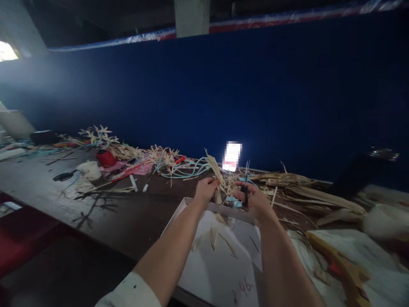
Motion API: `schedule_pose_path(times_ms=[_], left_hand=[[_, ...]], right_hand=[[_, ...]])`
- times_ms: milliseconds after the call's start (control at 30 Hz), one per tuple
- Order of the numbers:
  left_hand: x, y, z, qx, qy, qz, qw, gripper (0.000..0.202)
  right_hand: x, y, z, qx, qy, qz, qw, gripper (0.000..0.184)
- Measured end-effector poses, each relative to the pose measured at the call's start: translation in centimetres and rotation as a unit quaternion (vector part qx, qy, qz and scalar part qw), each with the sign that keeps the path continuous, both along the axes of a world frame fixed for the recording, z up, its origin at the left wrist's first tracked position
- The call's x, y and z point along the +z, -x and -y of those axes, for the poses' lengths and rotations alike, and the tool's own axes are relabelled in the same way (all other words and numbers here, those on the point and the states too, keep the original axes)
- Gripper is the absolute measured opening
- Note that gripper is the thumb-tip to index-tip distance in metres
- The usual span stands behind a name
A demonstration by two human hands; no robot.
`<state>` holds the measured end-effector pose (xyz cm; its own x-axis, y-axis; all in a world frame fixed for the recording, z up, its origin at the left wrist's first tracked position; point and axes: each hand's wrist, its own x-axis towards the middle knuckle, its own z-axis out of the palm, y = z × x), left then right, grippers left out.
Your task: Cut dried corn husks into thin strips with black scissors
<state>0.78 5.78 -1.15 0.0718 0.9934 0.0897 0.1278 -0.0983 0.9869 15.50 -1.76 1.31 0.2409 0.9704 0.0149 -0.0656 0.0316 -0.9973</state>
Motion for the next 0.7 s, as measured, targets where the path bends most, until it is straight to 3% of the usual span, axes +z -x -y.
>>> schedule_pose_path(times_ms=[167, 433, 567, 700], left_hand=[[-0.2, -0.4, 1.9, -0.052, -0.033, -0.001, 0.998, 0.027], [0.4, -1.0, 3.5, -0.191, 0.029, 0.065, 0.979, 0.037], [0.4, -0.8, 3.5, -0.212, 0.078, 0.117, 0.967, 0.038], [0.6, -0.7, 3.3, -0.22, 0.073, 0.136, 0.963, 0.035]], right_hand=[[-0.3, 0.6, -0.6, -0.048, -0.056, 0.02, 0.997, 0.055], [-1.0, 0.6, -0.8, -0.062, -0.11, 0.007, 0.992, 0.042], [-0.8, 0.3, -0.8, -0.087, -0.134, -0.019, 0.987, 0.037], [-0.5, 0.3, -0.7, -0.1, -0.145, -0.04, 0.983, 0.037]])
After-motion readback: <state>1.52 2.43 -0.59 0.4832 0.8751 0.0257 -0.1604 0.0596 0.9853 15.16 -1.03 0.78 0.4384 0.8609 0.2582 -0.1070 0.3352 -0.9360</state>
